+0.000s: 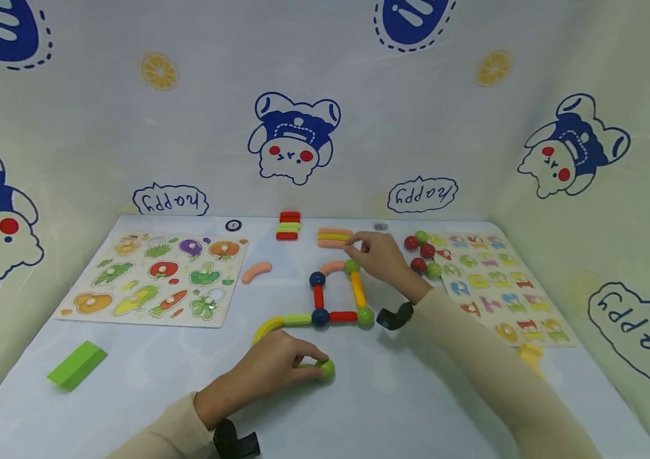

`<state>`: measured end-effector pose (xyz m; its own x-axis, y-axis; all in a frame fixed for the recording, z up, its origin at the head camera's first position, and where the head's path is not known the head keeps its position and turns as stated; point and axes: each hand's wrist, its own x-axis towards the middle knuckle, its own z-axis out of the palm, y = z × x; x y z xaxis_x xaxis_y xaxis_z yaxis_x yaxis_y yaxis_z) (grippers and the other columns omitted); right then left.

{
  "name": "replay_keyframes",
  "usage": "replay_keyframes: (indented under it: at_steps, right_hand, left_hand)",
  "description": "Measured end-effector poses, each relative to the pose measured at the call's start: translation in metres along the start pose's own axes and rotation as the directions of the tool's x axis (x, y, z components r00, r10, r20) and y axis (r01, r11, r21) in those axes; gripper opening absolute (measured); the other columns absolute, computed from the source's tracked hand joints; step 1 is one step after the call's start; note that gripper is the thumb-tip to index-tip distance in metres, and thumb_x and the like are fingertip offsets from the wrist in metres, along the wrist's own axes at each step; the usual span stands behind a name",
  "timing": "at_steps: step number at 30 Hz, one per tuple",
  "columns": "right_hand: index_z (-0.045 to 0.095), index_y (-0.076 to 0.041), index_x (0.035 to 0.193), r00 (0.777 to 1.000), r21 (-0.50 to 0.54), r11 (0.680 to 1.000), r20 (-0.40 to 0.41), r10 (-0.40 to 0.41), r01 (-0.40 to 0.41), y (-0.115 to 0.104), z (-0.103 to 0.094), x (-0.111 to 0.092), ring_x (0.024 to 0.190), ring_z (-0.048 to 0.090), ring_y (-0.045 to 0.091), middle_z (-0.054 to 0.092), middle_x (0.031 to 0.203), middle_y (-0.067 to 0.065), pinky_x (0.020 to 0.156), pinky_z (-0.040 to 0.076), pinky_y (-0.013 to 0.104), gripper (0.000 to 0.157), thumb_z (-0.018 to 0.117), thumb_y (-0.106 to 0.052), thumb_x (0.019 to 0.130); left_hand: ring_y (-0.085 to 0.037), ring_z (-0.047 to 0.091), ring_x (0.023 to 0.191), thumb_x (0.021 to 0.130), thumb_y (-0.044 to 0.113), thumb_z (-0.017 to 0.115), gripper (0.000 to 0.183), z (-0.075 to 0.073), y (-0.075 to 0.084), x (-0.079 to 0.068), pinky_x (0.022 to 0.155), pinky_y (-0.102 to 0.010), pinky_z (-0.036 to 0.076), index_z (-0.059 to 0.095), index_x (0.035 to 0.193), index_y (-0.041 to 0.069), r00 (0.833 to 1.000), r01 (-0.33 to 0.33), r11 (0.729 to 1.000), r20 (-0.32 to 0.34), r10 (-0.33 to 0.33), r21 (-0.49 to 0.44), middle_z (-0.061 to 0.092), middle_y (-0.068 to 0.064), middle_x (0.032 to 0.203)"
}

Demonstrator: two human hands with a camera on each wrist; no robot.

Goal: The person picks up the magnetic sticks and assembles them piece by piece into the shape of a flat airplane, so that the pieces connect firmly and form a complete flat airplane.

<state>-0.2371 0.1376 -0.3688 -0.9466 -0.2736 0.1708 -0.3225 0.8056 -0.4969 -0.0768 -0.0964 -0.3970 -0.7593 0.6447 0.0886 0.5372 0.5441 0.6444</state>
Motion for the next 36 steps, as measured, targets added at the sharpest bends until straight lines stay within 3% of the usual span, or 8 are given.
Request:
replay_keyframes:
  at_steps: [5, 8, 12, 17, 23, 30, 36]
  right_hand:
    - [0.069, -0.022, 0.108, 0.992, -0.098, 0.995, 0.122, -0.022, 0.034, -0.026, 0.028, 0.055, 0.066, 0.051, 0.018, 0.056, 0.074, -0.001, 0.054, 0.043, 0.025, 0.023, 0.064, -0.034, 0.089]
    - [0.07, -0.024, 0.105, 0.984, -0.153, 0.986, 0.172, -0.035, 0.062, -0.04, 0.042, 0.08, 0.076, 0.051, 0.015, 0.059, 0.085, -0.005, 0.062, 0.046, 0.025, 0.019, 0.064, -0.031, 0.089]
    - [0.07, -0.022, 0.102, 0.978, -0.182, 0.98, 0.205, -0.047, 0.085, -0.053, 0.056, 0.103, 0.083, 0.051, 0.015, 0.061, 0.092, -0.005, 0.071, 0.048, 0.026, 0.017, 0.067, -0.03, 0.087]
    - [0.07, -0.022, 0.099, 0.972, -0.128, 0.991, 0.234, -0.001, 0.032, -0.062, 0.07, 0.124, 0.09, 0.05, 0.014, 0.059, 0.097, -0.006, 0.079, 0.047, 0.026, 0.016, 0.069, -0.03, 0.085]
    - [0.069, -0.022, 0.094, 0.954, -0.163, 0.986, 0.29, 0.077, -0.03, -0.062, 0.081, 0.132, 0.088, 0.05, 0.015, 0.057, 0.095, -0.005, 0.075, 0.047, 0.024, 0.017, 0.073, -0.032, 0.081]
    - [0.068, -0.022, 0.102, 0.954, -0.223, 0.975, 0.291, 0.075, -0.009, -0.061, 0.085, 0.132, 0.09, 0.05, 0.014, 0.057, 0.098, -0.006, 0.079, 0.047, 0.026, 0.025, 0.073, -0.034, 0.081]
    - [0.068, -0.016, 0.098, 0.926, -0.269, 0.963, 0.367, 0.088, 0.015, -0.06, 0.079, 0.124, 0.086, 0.051, 0.018, 0.059, 0.091, -0.001, 0.078, 0.046, 0.03, 0.023, 0.072, -0.032, 0.083]
  left_hand:
    - [0.003, 0.046, 0.05, 0.081, 0.036, 0.072, 0.022, 0.002, -0.002, 0.0, 0.05, -0.018, 0.037, 0.074, 0.101, 0.026, 1.0, -0.028, 0.999, -0.006, 0.027, -0.025, 0.066, 0.023, 0.086]
    - [0.005, 0.048, 0.053, 0.081, 0.035, 0.072, 0.023, 0.003, -0.002, 0.001, 0.051, -0.018, 0.039, 0.074, 0.101, 0.025, 1.0, -0.028, 0.998, -0.001, 0.028, -0.051, 0.066, 0.022, 0.088]
    - [0.005, 0.046, 0.051, 0.081, 0.035, 0.071, 0.023, 0.003, -0.002, 0.0, 0.05, -0.017, 0.037, 0.074, 0.101, 0.024, 0.999, -0.036, 0.998, 0.002, 0.037, -0.059, 0.066, 0.023, 0.085]
    - [0.006, 0.043, 0.048, 0.082, 0.035, 0.071, 0.021, 0.001, -0.003, -0.001, 0.05, -0.017, 0.035, 0.074, 0.1, 0.024, 0.998, -0.059, 0.997, -0.017, 0.058, -0.045, 0.066, 0.023, 0.083]
    - [0.006, 0.043, 0.048, 0.082, 0.034, 0.071, 0.021, 0.003, -0.003, -0.002, 0.049, -0.017, 0.035, 0.074, 0.1, 0.025, 0.999, -0.051, 0.997, -0.021, 0.05, -0.055, 0.066, 0.023, 0.082]
    - [0.005, 0.044, 0.047, 0.081, 0.036, 0.071, 0.022, 0.002, -0.003, -0.002, 0.049, -0.018, 0.036, 0.074, 0.1, 0.026, 0.999, -0.042, 0.998, -0.022, 0.041, -0.05, 0.066, 0.023, 0.082]
    - [0.005, 0.044, 0.047, 0.082, 0.035, 0.071, 0.021, 0.003, -0.001, -0.001, 0.049, -0.018, 0.036, 0.074, 0.101, 0.025, 0.999, -0.047, 0.997, -0.013, 0.047, -0.056, 0.066, 0.023, 0.084]
